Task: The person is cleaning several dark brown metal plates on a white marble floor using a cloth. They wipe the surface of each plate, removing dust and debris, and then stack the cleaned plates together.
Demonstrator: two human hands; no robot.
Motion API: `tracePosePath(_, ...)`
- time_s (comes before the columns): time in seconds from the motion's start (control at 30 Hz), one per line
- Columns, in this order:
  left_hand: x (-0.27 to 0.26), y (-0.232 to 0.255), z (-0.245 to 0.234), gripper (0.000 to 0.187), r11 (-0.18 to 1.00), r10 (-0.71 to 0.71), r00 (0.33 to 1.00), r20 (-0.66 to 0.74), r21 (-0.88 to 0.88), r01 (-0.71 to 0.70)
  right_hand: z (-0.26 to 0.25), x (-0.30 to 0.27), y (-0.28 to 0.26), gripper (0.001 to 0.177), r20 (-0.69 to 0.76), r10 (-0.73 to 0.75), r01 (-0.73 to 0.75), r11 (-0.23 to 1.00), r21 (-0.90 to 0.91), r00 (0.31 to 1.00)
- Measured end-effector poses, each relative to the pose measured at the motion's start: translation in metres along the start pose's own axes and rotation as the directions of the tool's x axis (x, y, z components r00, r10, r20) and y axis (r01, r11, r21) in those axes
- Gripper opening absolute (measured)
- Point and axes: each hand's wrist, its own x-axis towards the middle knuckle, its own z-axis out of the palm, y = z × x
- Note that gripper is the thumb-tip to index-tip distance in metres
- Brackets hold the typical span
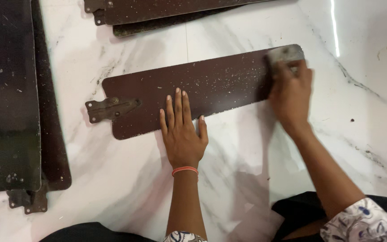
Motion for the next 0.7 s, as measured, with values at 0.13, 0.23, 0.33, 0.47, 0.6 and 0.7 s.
tracePosePath(0.13,0.0,0.001,-0.002,0.07,1.0,0.001,1.0,-0.001,-0.005,-0.001,0.015,-0.009,-0.058,0.03,0.041,-0.224,0.219,0.971,0.095,0.974)
tracePosePath(0.23,0.0,0.001,-0.002,0.069,1.0,0.003,1.0,-0.003,-0.008,-0.003,0.014,-0.019,-0.089,0.033,0.096,-0.402,0.368,0.895,0.251,0.911)
tracePosePath(0.33,0.001,0.0,0.0,0.07,1.0,-0.002,1.0,0.007,0.003,0.002,0.015,-0.018,-0.089,0.049,0.175,-0.434,0.384,0.886,0.258,0.884)
tracePosePath(0.47,0.0,0.001,-0.001,0.071,1.0,-0.006,1.0,0.007,0.0,0.006,0.02,0.01,-0.038,0.049,0.088,-0.306,0.303,0.952,0.043,0.948)
tracePosePath(0.6,0.001,0.001,-0.002,0.071,1.0,-0.003,1.0,0.003,0.005,0.003,0.001,0.023,0.021,0.034,0.016,-0.005,0.005,1.0,0.011,1.0)
tracePosePath(0.7,0.0,0.001,-0.001,0.071,1.0,-0.004,1.0,0.003,-0.007,0.004,-0.007,0.023,0.038,0.04,0.001,0.037,-0.037,0.999,-0.027,0.999)
